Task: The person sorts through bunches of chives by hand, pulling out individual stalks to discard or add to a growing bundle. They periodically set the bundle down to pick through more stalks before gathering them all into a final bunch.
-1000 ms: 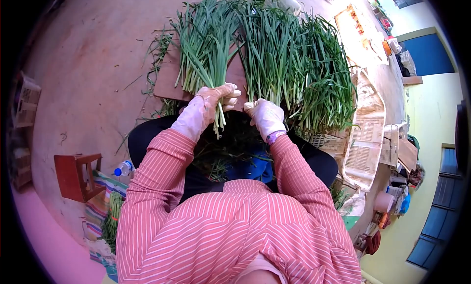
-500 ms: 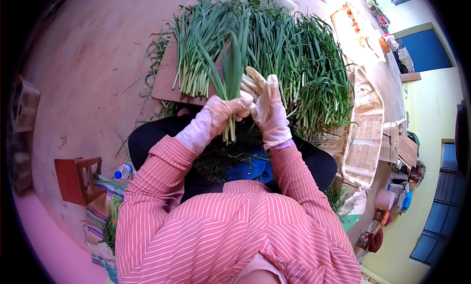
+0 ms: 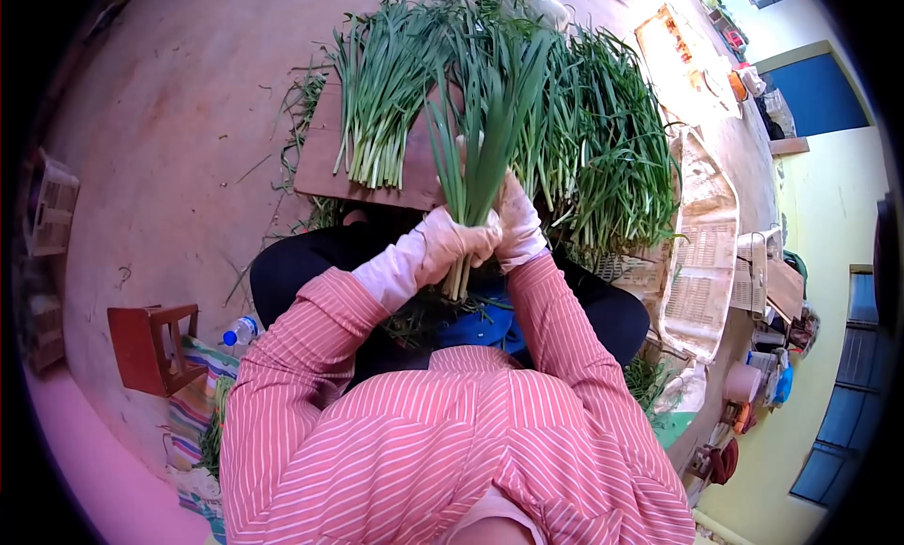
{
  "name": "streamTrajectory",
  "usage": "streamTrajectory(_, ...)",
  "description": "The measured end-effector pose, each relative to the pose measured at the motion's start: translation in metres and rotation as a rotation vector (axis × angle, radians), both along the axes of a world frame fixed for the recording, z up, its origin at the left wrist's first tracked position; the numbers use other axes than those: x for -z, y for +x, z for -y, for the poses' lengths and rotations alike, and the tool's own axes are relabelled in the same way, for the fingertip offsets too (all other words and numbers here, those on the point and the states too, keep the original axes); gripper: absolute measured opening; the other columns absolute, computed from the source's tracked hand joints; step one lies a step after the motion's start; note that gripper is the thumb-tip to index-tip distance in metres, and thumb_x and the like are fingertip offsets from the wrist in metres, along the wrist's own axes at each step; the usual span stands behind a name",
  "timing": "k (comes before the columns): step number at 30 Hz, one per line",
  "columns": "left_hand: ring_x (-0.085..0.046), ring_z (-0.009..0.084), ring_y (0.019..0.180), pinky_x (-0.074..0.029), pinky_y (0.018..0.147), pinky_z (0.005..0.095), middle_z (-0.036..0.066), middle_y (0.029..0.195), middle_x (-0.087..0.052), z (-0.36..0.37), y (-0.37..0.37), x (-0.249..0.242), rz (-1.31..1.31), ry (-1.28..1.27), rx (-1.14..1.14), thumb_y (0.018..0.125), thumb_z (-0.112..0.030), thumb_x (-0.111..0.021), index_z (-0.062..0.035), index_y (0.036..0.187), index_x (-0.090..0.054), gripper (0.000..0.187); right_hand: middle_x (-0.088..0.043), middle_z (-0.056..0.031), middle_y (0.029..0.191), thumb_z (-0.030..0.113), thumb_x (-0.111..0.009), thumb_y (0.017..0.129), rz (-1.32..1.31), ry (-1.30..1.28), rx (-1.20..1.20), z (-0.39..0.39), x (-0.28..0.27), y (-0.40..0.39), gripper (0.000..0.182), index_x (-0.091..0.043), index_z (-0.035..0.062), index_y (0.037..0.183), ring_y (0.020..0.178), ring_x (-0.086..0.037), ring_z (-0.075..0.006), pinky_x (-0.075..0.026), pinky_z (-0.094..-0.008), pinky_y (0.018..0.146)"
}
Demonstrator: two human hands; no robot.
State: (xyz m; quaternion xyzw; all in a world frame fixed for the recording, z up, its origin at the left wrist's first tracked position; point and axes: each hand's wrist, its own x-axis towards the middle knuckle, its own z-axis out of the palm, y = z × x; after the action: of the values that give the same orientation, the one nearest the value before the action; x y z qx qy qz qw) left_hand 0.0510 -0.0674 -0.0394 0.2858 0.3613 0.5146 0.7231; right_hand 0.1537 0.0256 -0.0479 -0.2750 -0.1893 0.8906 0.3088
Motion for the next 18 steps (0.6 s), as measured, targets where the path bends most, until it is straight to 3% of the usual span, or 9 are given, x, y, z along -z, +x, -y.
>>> streamTrajectory(2,-0.055,0.0123,0.061,-0.044,0.056,0.0254,0.003,0.073,-0.058,-0.007,-0.009,0.004,0.132,0.133,-0.057,0.084,-0.015,-0.068,-0.0031,0.09,-0.061,0.015,-0.053,-0.0104,0.13,0.031,-0.043,0.1,0.109,0.538,0.038,-0.008,-0.008,-0.007,0.042,-0.046,0.0052,0.132,0.114,-0.053,-0.024,-0.042,-0.0408,0.1)
streamTrajectory(3,-0.056,0.0121,0.062,-0.044,0.055,0.0249,0.003,0.074,-0.059,-0.011,-0.011,-0.003,0.173,0.066,-0.159,0.087,-0.017,-0.067,-0.0028,0.091,-0.061,0.016,-0.054,-0.013,0.125,0.033,-0.051,0.097,0.117,0.186,0.099,-0.016,-0.02,-0.008,0.041,-0.051,0.0035,0.125,0.111,-0.054,-0.0212,-0.044,-0.037,0.096)
streamTrajectory(4,-0.056,0.0106,0.065,-0.045,0.057,0.0228,0.002,0.077,-0.059,-0.012,-0.016,-0.013,0.149,-0.005,-0.245,0.089,-0.018,-0.065,-0.0027,0.094,-0.062,0.016,-0.065,-0.0083,0.095,0.029,-0.056,0.095,0.37,0.367,0.279,-0.003,-0.05,-0.012,0.027,-0.059,0.0045,0.106,0.079,-0.058,-0.0096,-0.045,-0.0221,0.066)
streamTrajectory(6,-0.057,0.0095,0.068,-0.047,0.06,0.0211,0.0,0.08,-0.059,-0.021,-0.029,-0.009,0.185,-0.002,-0.39,0.091,-0.018,-0.063,-0.0032,0.096,-0.062,0.016,-0.062,0.0,0.079,0.027,-0.057,0.095,0.541,0.512,0.281,0.0,-0.062,0.005,0.021,-0.06,0.0059,0.096,0.063,-0.05,-0.0048,-0.039,-0.0193,0.058)
streamTrajectory(8,-0.058,0.0097,0.071,-0.049,0.062,0.021,-0.001,0.085,-0.061,-0.028,-0.04,-0.003,0.167,-0.063,-0.473,0.091,-0.018,-0.062,-0.004,0.099,-0.062,0.016,-0.059,0.0034,0.07,0.026,-0.058,0.094,0.661,0.707,0.149,0.024,-0.076,0.02,0.017,-0.063,0.0105,0.091,0.054,-0.046,-0.0064,-0.038,-0.0203,0.052)
streamTrajectory(10,-0.06,0.0109,0.075,-0.051,0.066,0.0227,0.0,0.089,-0.061,-0.039,-0.044,0.027,0.292,0.088,-0.485,0.092,-0.019,-0.062,-0.0055,0.099,-0.062,0.015,-0.059,-0.0017,0.066,0.032,-0.061,0.09,0.891,1.437,-0.032,0.051,-0.065,0.025,0.022,-0.066,0.0105,0.088,0.053,-0.051,-0.0153,-0.043,-0.0275,0.054)
streamTrajectory(12,-0.062,0.0137,0.081,-0.053,0.073,0.0276,0.002,0.096,-0.064,-0.034,-0.038,0.013,0.214,0.042,-0.503,0.091,-0.02,-0.063,-0.0081,0.099,-0.061,0.014,-0.06,-0.0069,0.065,0.04,-0.062,0.087,1.085,1.379,-0.291,0.074,-0.08,0.004,0.033,-0.068,0.008,0.087,0.058,-0.057,-0.0241,-0.047,-0.0355,0.06)
streamTrajectory(14,-0.063,0.0139,0.083,-0.052,0.074,0.0281,0.003,0.1,-0.065,-0.032,-0.032,0.008,0.167,-0.022,-0.466,0.091,-0.022,-0.063,-0.0082,0.101,-0.061,0.017,-0.063,-0.0034,0.067,0.036,-0.066,0.086,1.151,1.139,-0.531,0.074,-0.083,-0.011,0.036,-0.066,0.0005,0.082,0.061,-0.058,-0.0108,-0.046,-0.0273,0.059)
streamTrajectory(18,-0.063,0.0147,0.087,-0.051,0.079,0.0295,0.004,0.106,-0.066,-0.028,-0.037,0.007,0.101,-0.056,-0.478,0.092,-0.027,-0.062,-0.0086,0.104,-0.061,0.022,-0.059,-0.0036,0.06,0.04,-0.063,0.089,0.807,0.684,-0.471,0.069,-0.041,-0.012,0.037,-0.065,0.0035,0.081,0.055,-0.053,-0.0125,-0.042,-0.028,0.055)
